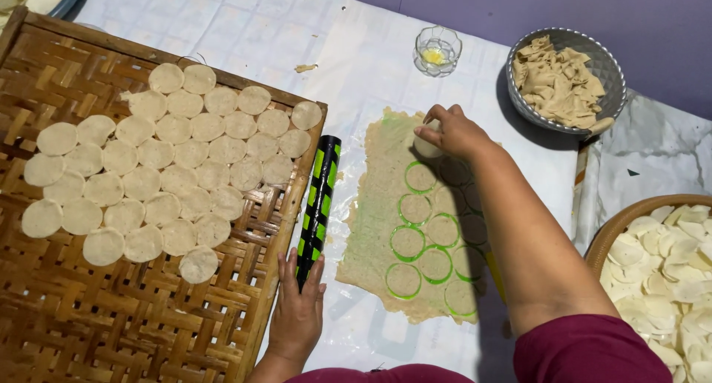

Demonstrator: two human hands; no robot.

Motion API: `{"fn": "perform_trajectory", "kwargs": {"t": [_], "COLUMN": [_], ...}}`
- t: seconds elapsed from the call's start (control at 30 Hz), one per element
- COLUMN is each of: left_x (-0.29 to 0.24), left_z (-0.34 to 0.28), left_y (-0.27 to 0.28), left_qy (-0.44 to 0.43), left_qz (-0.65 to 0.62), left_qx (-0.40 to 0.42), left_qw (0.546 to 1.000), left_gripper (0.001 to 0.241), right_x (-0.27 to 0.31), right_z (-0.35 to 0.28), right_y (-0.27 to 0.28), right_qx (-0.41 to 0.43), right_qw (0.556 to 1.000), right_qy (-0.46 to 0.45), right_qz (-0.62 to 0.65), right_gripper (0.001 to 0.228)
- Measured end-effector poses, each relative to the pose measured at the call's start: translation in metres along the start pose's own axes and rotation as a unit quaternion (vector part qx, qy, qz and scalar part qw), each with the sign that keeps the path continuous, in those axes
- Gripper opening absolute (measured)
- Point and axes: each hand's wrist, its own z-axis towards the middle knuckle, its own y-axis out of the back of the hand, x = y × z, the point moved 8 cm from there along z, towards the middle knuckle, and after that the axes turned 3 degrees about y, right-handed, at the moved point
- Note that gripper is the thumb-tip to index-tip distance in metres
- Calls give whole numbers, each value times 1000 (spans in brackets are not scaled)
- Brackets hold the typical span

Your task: Cutting dough into circular shapes using a round cutter and placing them onto a bamboo drying tray.

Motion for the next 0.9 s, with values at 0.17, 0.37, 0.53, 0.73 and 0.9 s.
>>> {"fn": "perform_trajectory", "kwargs": {"t": [0.17,0.37,0.53,0.73,0.9], "left_x": [3,4,3,2,2], "left_z": [2,5,1,1,1], "left_y": [-4,-5,-4,-3,-3], "left_qy": [11,11,16,12,2], "left_qz": [14,26,23,15,12], "left_qx": [23,29,31,27,15], "left_qw": [1000,999,999,999,1000], "left_gripper": [65,65,65,63,65], "right_x": [-1,1,-1,-3,11], "right_z": [4,10,6,6,19], "right_y": [-20,-20,-27,-21,10], "right_qx": [-16,-17,-1,-10,18], "right_qw": [999,998,997,998,999], "right_qy": [-19,0,26,6,-9], "right_qz": [-39,-64,-73,-61,-45], "right_gripper": [51,47,49,44,50]}}
